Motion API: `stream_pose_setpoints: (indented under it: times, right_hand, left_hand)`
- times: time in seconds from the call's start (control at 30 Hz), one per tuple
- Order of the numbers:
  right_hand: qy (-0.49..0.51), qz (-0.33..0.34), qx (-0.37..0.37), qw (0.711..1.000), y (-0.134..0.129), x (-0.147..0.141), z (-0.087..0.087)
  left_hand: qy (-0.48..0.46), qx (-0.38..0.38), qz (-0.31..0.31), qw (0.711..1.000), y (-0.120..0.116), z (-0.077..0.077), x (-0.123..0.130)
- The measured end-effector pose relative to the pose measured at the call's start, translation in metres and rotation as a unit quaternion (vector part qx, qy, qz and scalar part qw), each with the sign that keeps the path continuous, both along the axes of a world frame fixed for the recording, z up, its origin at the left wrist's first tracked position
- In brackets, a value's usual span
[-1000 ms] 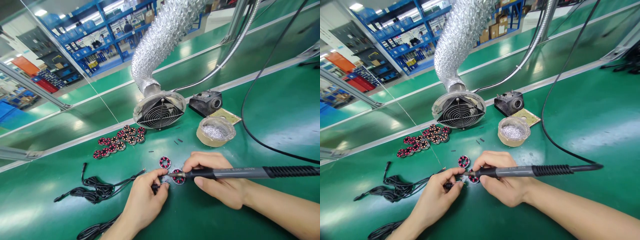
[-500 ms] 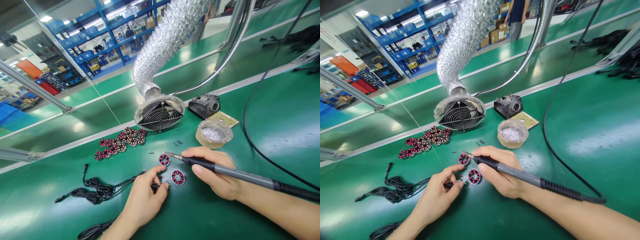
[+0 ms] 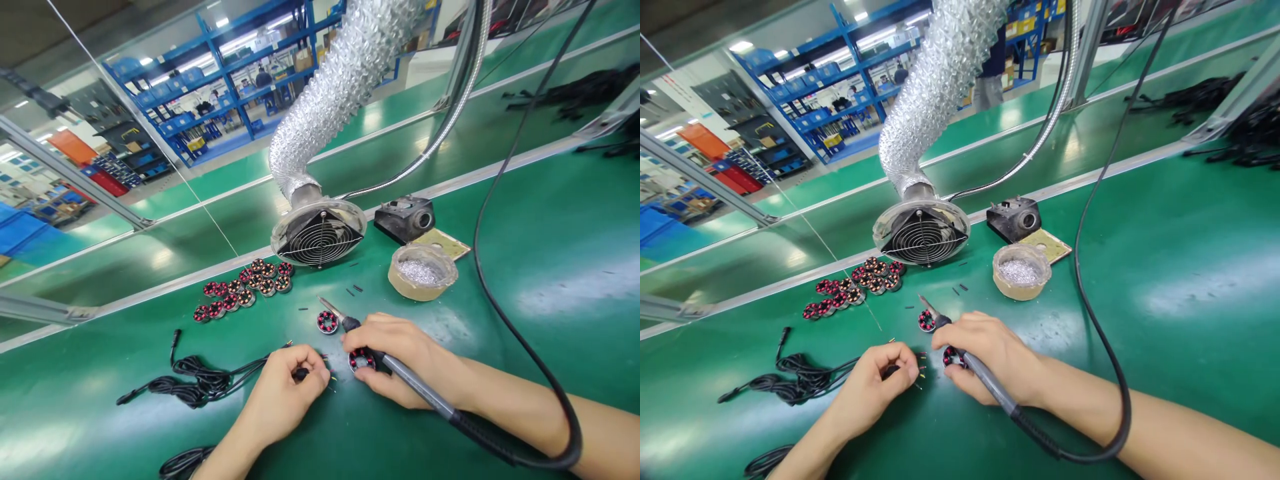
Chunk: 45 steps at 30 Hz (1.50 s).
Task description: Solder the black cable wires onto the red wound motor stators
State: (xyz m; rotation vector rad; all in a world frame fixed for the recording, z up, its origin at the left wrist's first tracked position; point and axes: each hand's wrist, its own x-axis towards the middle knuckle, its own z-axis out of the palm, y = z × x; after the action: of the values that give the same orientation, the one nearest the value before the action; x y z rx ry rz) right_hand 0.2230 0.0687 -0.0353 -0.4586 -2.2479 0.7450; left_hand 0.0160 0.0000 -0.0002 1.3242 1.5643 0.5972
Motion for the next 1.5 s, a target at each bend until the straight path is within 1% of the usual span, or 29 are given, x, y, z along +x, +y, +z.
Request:
stream_pose_setpoints:
  times: [0.17,0.43,0.6,0.7,0.8,0.93,1.03,1.1,1.17,1.23,1.37,1.43,1.5]
  right_hand:
    - [0.024,-0.012,0.004,1.000,0.000,-0.002,0.006]
    - [0.040,-0.018,0.023,0.999,0.001,-0.015,-0.002]
    - [0.080,-0.022,0.030,0.996,-0.003,-0.016,0.008]
    - [0.095,-0.006,0.036,0.995,-0.010,-0.019,0.013]
    - [0.111,0.003,0.061,0.992,-0.015,-0.023,0.011]
    - [0.106,-0.010,0.111,0.988,-0.017,-0.026,0.009]
    - [0.103,-0.015,0.128,0.986,-0.017,-0.025,0.013]
    - [0.111,-0.019,0.117,0.987,-0.016,-0.023,0.016]
    - [0.111,-0.012,0.096,0.989,-0.013,-0.021,0.018]
    - [0.107,-0.001,0.079,0.991,-0.010,-0.019,0.019]
    - [0.111,0.007,0.068,0.991,-0.007,-0.017,0.018]
    - [0.111,0.011,0.062,0.992,-0.006,-0.017,0.017]
    - [0.110,0.014,0.060,0.992,-0.007,-0.017,0.017]
  left_hand:
    - [-0.015,0.002,0.017,1.000,-0.001,-0.002,0.002]
    - [-0.023,0.002,0.003,1.000,-0.003,-0.006,0.003]
    - [-0.027,-0.008,-0.008,1.000,-0.005,-0.002,0.004]
    - [-0.037,-0.007,-0.011,0.999,-0.006,0.000,0.008]
    - [-0.047,-0.003,-0.011,0.999,-0.008,-0.001,0.012]
    - [-0.052,-0.008,-0.017,0.999,-0.009,-0.003,0.015]
    - [-0.022,0.013,-0.032,0.999,-0.009,0.000,0.016]
    - [0.040,0.052,-0.046,0.997,-0.010,0.005,0.016]
    - [0.108,0.090,-0.063,0.988,-0.011,0.009,0.015]
    - [0.147,0.115,-0.076,0.980,-0.011,0.012,0.014]
    - [0.163,0.138,-0.078,0.974,-0.009,0.013,0.012]
    - [0.150,0.121,-0.071,0.979,-0.008,0.013,0.011]
    - [0.115,0.087,-0.067,0.987,-0.008,0.011,0.010]
